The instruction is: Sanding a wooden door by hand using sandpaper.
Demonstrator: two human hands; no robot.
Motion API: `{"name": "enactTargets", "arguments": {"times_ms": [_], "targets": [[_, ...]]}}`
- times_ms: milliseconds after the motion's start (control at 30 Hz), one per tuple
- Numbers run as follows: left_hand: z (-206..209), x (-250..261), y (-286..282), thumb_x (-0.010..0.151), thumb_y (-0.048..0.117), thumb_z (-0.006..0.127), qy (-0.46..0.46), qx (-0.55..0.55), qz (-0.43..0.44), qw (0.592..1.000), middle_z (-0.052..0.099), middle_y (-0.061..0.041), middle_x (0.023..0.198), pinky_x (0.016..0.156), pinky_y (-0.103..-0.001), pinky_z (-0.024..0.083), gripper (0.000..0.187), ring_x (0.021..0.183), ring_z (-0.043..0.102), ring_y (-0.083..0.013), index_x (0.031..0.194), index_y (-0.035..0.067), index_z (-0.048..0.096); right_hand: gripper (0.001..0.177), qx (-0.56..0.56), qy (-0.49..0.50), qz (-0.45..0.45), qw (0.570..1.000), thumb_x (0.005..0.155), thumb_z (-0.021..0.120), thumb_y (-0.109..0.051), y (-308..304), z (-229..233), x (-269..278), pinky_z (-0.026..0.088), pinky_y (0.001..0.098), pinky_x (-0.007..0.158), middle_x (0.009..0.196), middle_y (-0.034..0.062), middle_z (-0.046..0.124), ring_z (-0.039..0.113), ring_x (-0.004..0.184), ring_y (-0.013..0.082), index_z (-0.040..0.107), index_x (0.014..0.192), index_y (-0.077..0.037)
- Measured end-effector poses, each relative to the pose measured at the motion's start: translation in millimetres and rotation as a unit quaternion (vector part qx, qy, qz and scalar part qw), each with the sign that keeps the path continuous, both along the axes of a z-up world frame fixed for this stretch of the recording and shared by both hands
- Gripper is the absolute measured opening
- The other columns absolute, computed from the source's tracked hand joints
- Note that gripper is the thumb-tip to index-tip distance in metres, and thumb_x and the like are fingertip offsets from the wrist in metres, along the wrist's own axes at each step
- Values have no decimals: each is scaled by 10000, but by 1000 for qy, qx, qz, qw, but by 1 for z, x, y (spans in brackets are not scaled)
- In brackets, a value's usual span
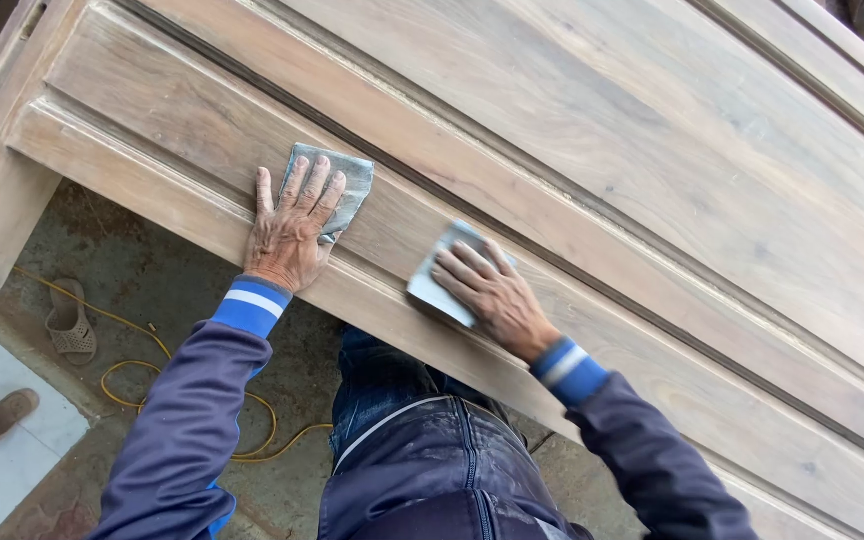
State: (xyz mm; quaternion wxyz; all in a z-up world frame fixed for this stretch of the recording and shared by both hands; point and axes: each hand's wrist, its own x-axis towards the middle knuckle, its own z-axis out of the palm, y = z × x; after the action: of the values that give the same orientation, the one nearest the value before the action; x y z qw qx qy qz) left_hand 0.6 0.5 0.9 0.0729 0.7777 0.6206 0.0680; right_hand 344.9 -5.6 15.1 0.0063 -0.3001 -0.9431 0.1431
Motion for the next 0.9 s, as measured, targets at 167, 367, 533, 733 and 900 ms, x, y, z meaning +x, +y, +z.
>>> {"name": "enactTargets", "arguments": {"times_ms": [167,367,533,733,900], "targets": [[6,0,2,903,373,694,-8,-7,-3,1000,284,-107,1685,1231,-702,104,788,1553,241,-338,1594,201,357,705,-27,-3,-70,997,856,652,-379,-44,-3,81,133,498,1272,1615,-13,363,280,1504,208,414,1514,-284],[2,-3,0,909,365,690,-7,-6,-13,1000,260,-108,1690,1226,-697,103,793,1556,225,-337,1599,184,345,563,-5,1,-21,1000,990,497,-127,-8,-2,-46,158,504,1290,1646,47,347,295,1528,211,420,1545,-192],[2,-11,0,919,360,688,-36,-8,-20,999,258,-106,1686,1227,-707,98,788,1553,218,-339,1602,177,341,534,-54,100,-44,993,1021,456,-107,-12,4,-62,171,507,1297,1654,72,350,293,1541,233,403,1551,-142],[9,-54,13,852,306,718,-7,-21,-61,998,266,-70,1702,1226,-712,93,831,1569,223,-288,1592,221,349,659,-10,-2,-208,978,819,694,-164,-94,0,63,188,520,1261,1548,-9,470,382,1458,193,512,1444,-268],[13,-52,15,824,275,727,2,-42,-51,998,276,-69,1696,1233,-702,107,850,1568,229,-301,1585,214,353,627,26,66,-244,967,880,677,-51,-79,-34,-23,231,491,1304,1600,33,466,386,1517,216,551,1476,-202]]}}
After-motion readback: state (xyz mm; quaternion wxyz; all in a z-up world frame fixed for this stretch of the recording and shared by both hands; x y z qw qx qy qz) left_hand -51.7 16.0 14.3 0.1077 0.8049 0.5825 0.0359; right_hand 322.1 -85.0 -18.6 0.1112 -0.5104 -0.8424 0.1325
